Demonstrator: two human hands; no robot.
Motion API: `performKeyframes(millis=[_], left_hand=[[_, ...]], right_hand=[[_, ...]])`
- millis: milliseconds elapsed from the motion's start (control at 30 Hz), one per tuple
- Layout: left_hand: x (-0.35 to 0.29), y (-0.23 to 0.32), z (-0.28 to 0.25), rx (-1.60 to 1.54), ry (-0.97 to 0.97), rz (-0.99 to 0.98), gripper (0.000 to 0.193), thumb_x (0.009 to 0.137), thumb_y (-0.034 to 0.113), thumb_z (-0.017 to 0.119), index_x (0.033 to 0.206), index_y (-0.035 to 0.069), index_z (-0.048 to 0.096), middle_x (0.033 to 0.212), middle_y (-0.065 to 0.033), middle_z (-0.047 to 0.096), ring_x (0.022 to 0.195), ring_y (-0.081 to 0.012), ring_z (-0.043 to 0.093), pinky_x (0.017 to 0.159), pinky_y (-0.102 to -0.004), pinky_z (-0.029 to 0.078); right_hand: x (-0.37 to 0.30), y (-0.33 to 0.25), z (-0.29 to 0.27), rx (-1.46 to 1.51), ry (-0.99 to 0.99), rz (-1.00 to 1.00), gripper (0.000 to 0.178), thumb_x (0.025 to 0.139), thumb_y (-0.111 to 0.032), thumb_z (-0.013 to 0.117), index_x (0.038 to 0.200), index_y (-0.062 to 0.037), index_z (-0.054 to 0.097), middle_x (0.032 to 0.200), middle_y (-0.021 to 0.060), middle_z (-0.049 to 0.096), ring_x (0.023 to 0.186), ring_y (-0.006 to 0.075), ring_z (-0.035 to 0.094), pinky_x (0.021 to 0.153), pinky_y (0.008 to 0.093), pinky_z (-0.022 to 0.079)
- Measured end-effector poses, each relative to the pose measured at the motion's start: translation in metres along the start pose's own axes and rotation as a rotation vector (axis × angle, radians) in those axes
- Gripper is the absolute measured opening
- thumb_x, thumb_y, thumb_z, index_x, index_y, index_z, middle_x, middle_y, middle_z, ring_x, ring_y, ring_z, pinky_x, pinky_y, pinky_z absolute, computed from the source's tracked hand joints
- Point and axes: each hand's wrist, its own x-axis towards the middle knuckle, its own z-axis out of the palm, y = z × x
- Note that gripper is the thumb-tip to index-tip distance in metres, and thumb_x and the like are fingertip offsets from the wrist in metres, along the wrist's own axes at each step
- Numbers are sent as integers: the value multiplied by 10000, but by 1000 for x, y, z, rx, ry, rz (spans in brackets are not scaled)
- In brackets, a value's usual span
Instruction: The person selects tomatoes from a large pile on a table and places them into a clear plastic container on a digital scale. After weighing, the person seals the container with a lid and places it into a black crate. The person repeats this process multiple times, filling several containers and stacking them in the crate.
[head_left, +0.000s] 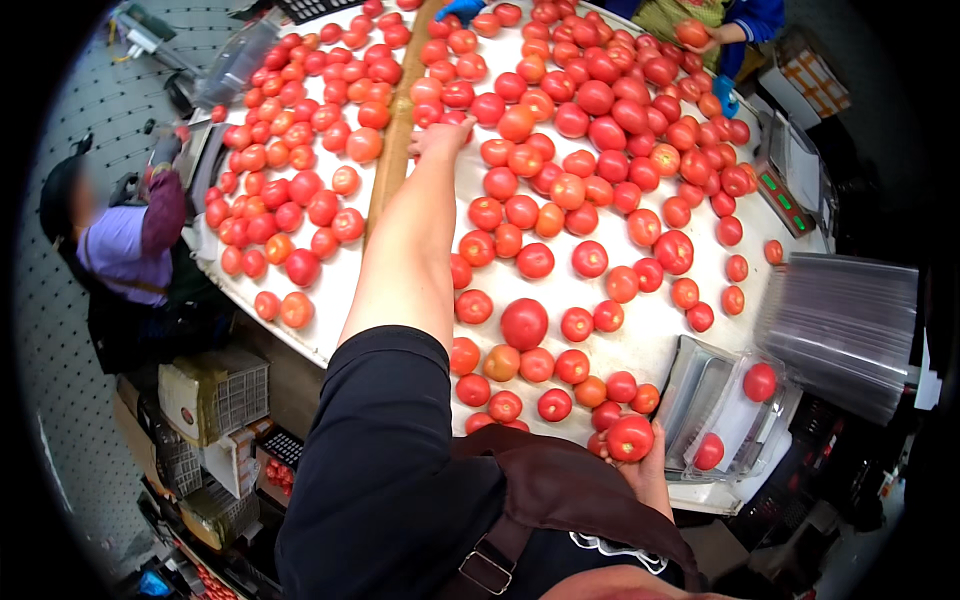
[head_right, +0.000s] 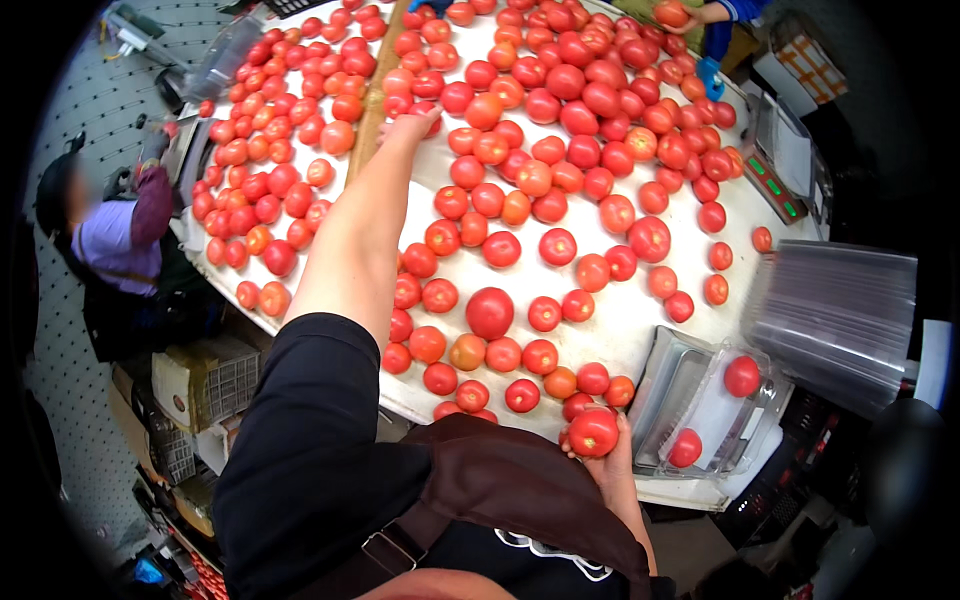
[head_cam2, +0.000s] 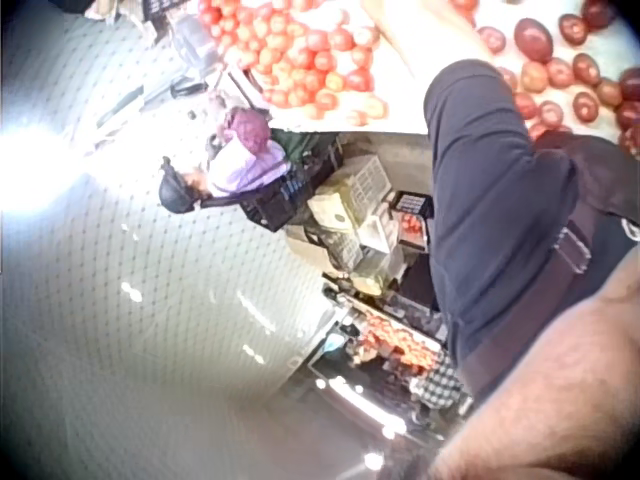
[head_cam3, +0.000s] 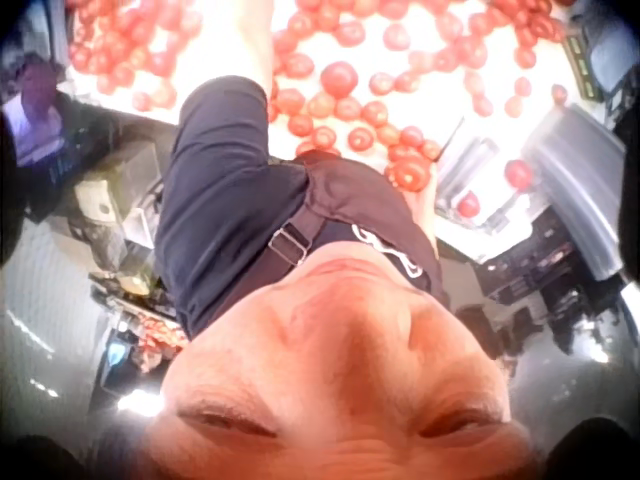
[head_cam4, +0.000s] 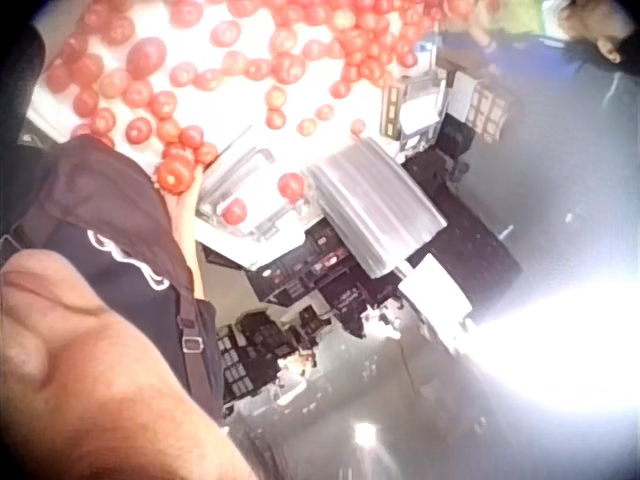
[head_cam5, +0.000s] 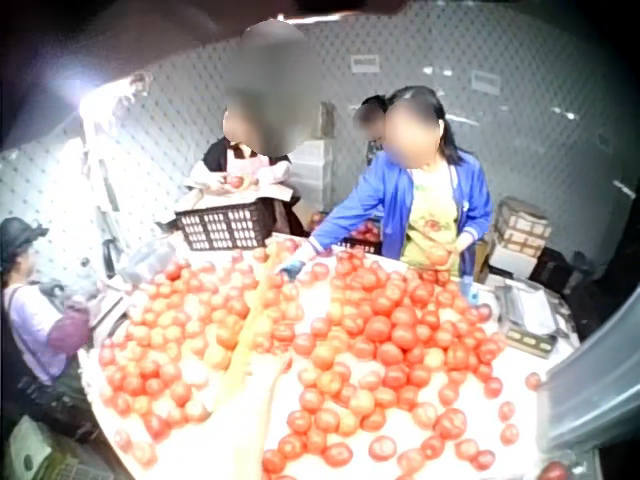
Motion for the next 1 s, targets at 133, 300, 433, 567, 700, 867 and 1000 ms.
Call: performKeyframes(millis=[133,300,433,567,700,867,1000], left_hand=[[60,0,36,-31,-154,170,724,779,625,603,1256,92,492,1197,-137,507,1109,-271,476,964,-422,368],[142,-46,39,-481,-461,337,507,836,491,676,1102,58,667,1020,-67,672,856,-191,640,753,-334,519],[123,-62,31,-233,-261,390,879,765,604,686,1339,-34,498,1227,-108,570,991,-197,583,822,-302,484],[25,-68,-6,-676,-354,15,805,785,650,610,1439,248,366,1401,-72,388,1228,-302,429,847,-555,461],[-77,-83,-27,-1190,-176,132,799,792,603,594,1443,234,315,1481,-93,258,1327,-369,312,922,-646,411],[-203,-117,-46,-1526,-484,137,730,809,543,516,1406,147,380,1459,-119,348,1358,-385,337,988,-728,328],[-285,-153,-19,-1520,-709,99,696,839,556,495,1382,126,428,1422,-132,423,1346,-369,382,1059,-665,307]], right_hand=[[7,-4,18,76,14,29,595,964,-567,312,1193,-66,538,913,225,643,685,345,631,546,402,504],[10,-19,4,32,-42,-15,440,1001,-442,386,1230,-84,501,937,190,644,764,325,660,602,377,524],[-13,-26,-10,-5,-81,-240,496,963,-488,440,1268,-100,487,1066,180,623,829,320,674,633,348,547],[-71,-63,-48,-4,12,-490,529,951,-470,481,1308,-80,459,1188,175,574,915,313,661,678,394,568],[-95,-106,-91,-193,382,-855,487,948,-354,557,1331,-75,445,1233,148,556,1042,274,622,787,391,556],[-58,-130,-137,-1088,794,-1104,528,880,-217,661,1342,-74,449,1295,178,505,1177,328,532,974,397,446],[-36,-125,-151,-1340,708,-1115,549,852,-176,678,1345,-77,459,1316,215,470,1198,383,493,1025,419,401]])
